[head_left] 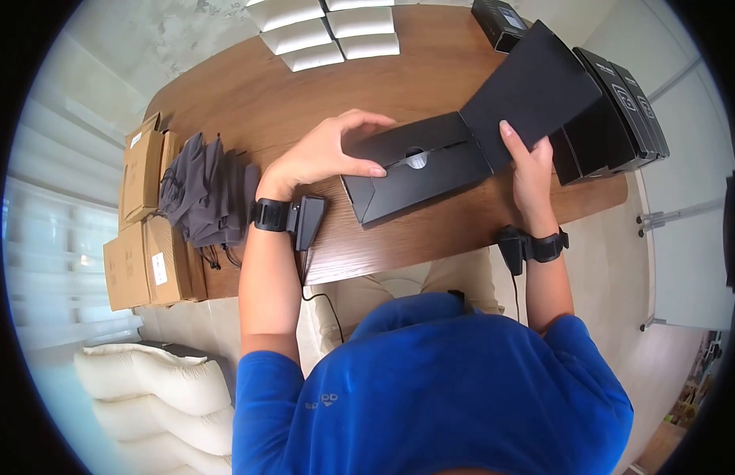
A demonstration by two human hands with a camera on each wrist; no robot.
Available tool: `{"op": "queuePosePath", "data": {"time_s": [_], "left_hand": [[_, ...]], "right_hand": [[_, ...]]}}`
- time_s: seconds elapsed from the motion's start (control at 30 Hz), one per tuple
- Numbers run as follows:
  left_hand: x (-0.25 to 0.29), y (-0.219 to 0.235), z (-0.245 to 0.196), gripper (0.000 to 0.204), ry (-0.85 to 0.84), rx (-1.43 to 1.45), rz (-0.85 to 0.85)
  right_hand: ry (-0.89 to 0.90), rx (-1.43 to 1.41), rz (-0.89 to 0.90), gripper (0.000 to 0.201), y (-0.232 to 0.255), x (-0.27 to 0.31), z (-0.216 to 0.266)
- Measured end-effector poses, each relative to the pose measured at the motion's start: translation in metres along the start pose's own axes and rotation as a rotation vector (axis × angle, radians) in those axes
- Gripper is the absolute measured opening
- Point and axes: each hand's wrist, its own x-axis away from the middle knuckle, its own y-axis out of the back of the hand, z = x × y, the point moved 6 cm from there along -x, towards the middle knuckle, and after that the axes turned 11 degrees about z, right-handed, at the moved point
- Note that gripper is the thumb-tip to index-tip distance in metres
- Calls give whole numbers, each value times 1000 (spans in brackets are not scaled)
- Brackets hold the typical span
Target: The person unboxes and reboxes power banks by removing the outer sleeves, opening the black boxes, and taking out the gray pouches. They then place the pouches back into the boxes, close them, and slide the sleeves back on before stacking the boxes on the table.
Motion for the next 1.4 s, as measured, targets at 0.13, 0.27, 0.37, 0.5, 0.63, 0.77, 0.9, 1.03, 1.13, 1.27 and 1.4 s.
{"op": "queuePosePath", "data": {"time_s": [0.13, 0.27, 0.37, 0.5, 0.63, 0.77, 0.9, 1.03, 1.13, 1.27, 1.4], "left_hand": [[3, 0, -2, 52, 81, 158, -39], [3, 4, -6, 42, 20, 62, -85], [3, 4, -7, 36, 8, -28, -124], [9, 21, 9, 31, 100, 16, -306], [12, 34, 25, 20, 130, 57, -432], [8, 33, 38, 17, 86, 3, -330], [8, 27, 23, 15, -2, -10, -217], [11, 19, 11, 24, 146, 72, -144], [11, 9, -8, 30, 94, -22, -114], [9, 4, 1, 36, 164, -42, -59], [11, 6, -1, 36, 187, -69, -75]], "right_hand": [[-142, -89, -24, 31, 8, 7, -21], [-251, -230, -25, 30, 1, 11, -26], [-248, -349, -31, 32, -4, 14, -30], [-293, -577, -21, 32, -10, 21, -37], [-435, -606, -50, 29, -11, 35, -41], [-719, -591, 438, 37, -21, 61, -33], [-757, -268, 661, 33, -43, 84, -3], [-375, 174, 623, 11, -56, 71, 31], [9, 531, 526, 10, -64, 52, 56], [374, 763, 431, 19, -77, 34, 70], [318, 904, 525, 24, -79, 16, 50]]}}
